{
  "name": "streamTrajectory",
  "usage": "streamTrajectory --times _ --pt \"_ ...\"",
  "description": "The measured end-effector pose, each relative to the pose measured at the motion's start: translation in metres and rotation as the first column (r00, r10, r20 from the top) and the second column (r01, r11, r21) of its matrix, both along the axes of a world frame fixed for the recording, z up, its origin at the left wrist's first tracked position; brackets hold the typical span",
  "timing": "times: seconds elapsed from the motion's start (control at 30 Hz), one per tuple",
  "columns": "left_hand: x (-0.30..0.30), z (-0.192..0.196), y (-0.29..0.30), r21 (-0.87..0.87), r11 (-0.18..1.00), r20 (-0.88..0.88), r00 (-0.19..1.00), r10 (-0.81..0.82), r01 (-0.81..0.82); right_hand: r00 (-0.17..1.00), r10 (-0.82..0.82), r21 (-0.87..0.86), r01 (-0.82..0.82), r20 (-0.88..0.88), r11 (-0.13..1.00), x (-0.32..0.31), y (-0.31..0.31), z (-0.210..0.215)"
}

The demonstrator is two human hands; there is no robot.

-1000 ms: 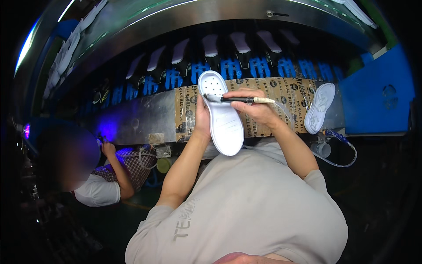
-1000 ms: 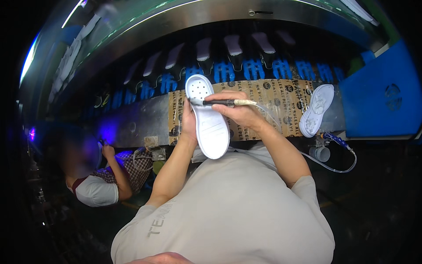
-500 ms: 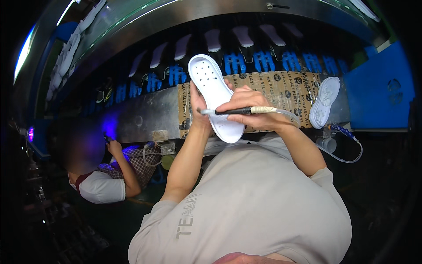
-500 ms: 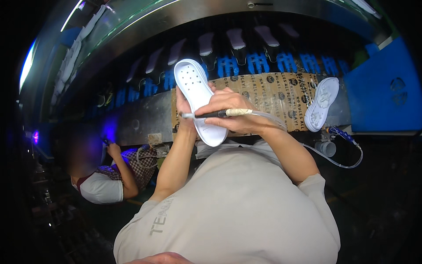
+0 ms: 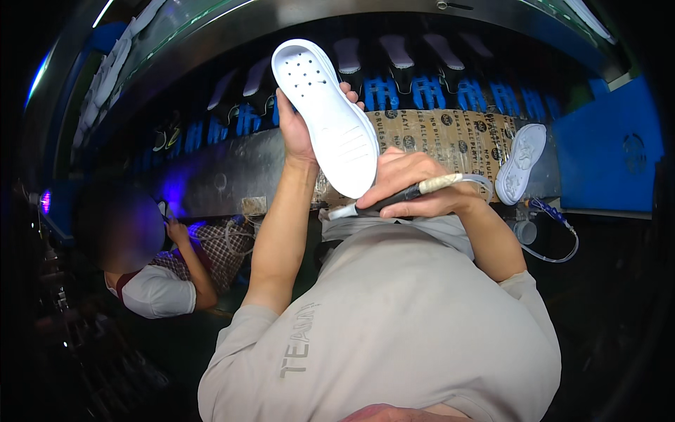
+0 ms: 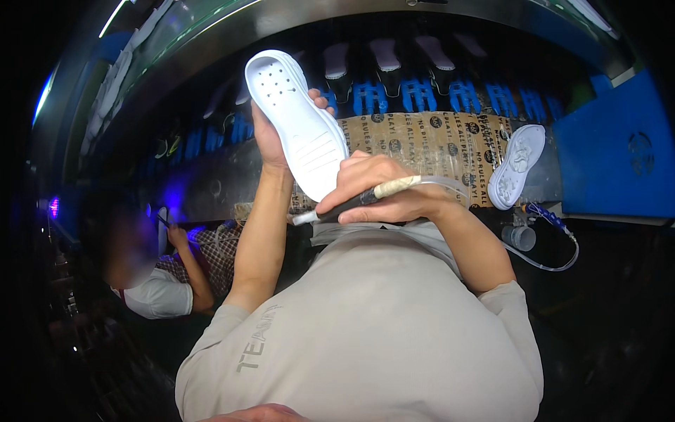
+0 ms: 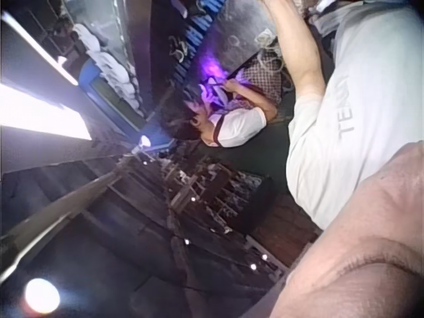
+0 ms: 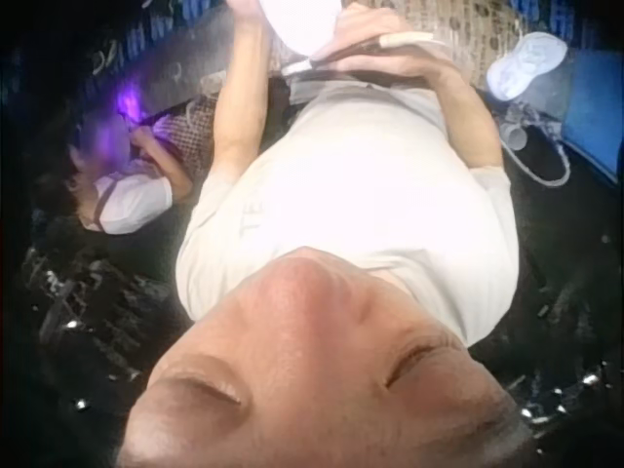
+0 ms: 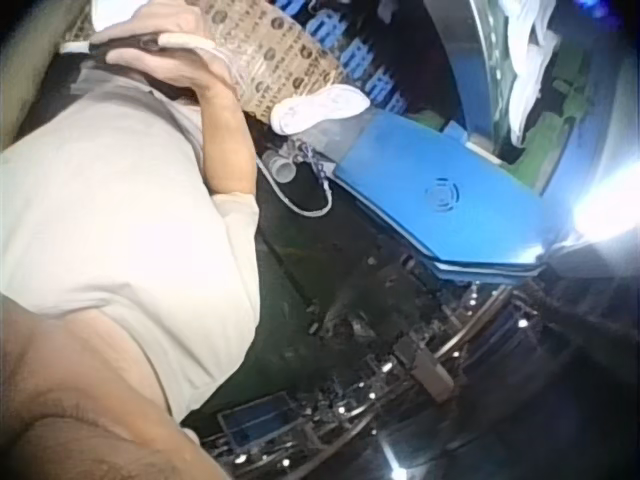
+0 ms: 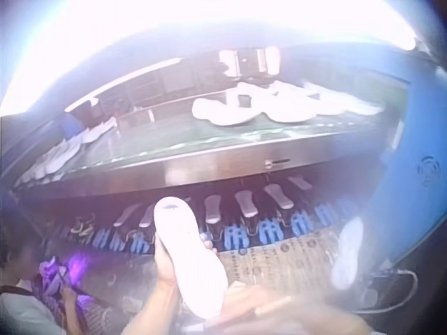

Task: The person picks up white shoe insoles from a conveyor belt, applies glue to the bottom surface using a brush, and places them back on the belt. The process is repeated for multiple insoles in a factory setting.

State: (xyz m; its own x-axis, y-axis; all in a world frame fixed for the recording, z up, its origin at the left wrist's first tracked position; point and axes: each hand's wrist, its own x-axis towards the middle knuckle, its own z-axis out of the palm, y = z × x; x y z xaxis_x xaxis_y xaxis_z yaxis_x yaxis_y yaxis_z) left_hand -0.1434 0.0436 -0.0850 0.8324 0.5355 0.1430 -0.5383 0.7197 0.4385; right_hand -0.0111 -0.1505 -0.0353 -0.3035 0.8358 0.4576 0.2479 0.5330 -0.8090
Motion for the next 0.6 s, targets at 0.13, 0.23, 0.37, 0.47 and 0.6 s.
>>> streamTrajectory --times 0.13,0.23,0.37,0.47,0.6 --pt "0.004 0.02 0.013 0.109 0.993 0.036 0.998 -0.052 0.047 0.915 -0.279 0.064 0.272 0.293 0.96 0.0 0.005 0.003" --pt "0.007 0.033 0.02 0.214 0.964 0.011 0.986 -0.165 0.159 0.995 0.091 -0.12 -0.084 0.049 0.989 0.004 0.002 0.013" --pt "0.014 0.047 0.025 0.312 0.919 -0.11 0.97 -0.217 0.241 0.929 -0.289 0.078 0.278 0.23 0.957 0.002 0.01 -0.001" --pt "0.024 0.057 0.023 0.438 0.844 -0.312 0.933 -0.18 0.309 0.987 -0.023 -0.036 0.029 0.16 0.999 0.005 0.007 0.006" --pt "0.041 0.049 0.026 0.54 0.735 -0.575 0.817 -0.032 0.409 0.949 -0.259 0.034 0.258 0.18 0.966 0.004 0.008 0.003"
